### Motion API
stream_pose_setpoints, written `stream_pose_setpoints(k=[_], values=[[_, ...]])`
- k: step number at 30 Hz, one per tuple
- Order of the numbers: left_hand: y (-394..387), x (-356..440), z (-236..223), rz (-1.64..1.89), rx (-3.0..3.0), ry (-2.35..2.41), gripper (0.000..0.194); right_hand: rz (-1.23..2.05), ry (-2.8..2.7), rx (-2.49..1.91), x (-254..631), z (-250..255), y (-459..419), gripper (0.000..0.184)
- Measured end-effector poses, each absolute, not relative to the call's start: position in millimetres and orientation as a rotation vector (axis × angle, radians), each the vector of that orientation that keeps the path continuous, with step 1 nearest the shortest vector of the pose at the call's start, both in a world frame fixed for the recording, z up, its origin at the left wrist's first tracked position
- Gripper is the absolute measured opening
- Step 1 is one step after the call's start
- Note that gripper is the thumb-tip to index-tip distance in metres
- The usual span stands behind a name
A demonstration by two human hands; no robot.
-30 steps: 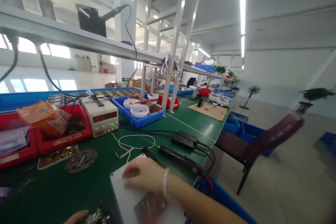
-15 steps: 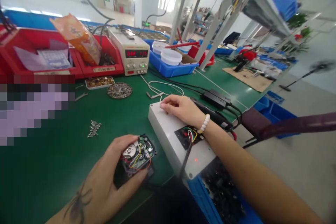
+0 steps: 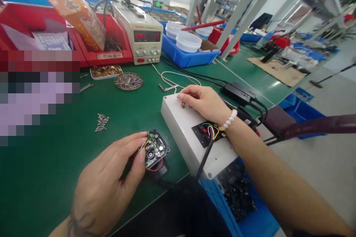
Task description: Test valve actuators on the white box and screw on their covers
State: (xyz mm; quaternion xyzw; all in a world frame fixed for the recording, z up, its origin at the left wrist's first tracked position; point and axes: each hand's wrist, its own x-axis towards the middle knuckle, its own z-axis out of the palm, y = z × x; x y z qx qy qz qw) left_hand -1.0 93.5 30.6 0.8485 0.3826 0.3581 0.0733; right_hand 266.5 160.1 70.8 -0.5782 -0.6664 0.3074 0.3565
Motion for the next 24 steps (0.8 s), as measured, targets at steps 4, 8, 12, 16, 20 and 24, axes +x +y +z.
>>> stream_pose_setpoints(k=[4, 8, 12, 16, 20, 24], values=[[91.2, -1.5, 32.5, 1.047, 2.497, 1.322, 0.027, 0.770, -1.729, -1.492, 267.3, 70.0, 160.9, 0.021], [88.8, -0.8, 34.6, 1.026, 2.428, 1.338, 0.027, 0.744, -1.751, -1.496, 267.6, 69.8, 161.1, 0.030], [89.1, -0.4, 36.2, 1.021, 2.391, 1.291, 0.024, 0.721, -1.765, -1.516, 266.3, 71.4, 160.0, 0.037], [91.6, 0.1, 34.7, 1.004, 2.337, 1.277, 0.022, 0.677, -1.785, -1.549, 265.1, 73.3, 159.2, 0.045], [92.9, 0.6, 31.0, 1.017, 2.268, 1.250, 0.019, 0.668, -1.794, -1.547, 265.5, 72.6, 159.7, 0.044], [90.7, -0.4, 30.1, 1.013, 2.249, 1.320, 0.017, 0.666, -1.795, -1.531, 265.2, 71.7, 160.3, 0.042]])
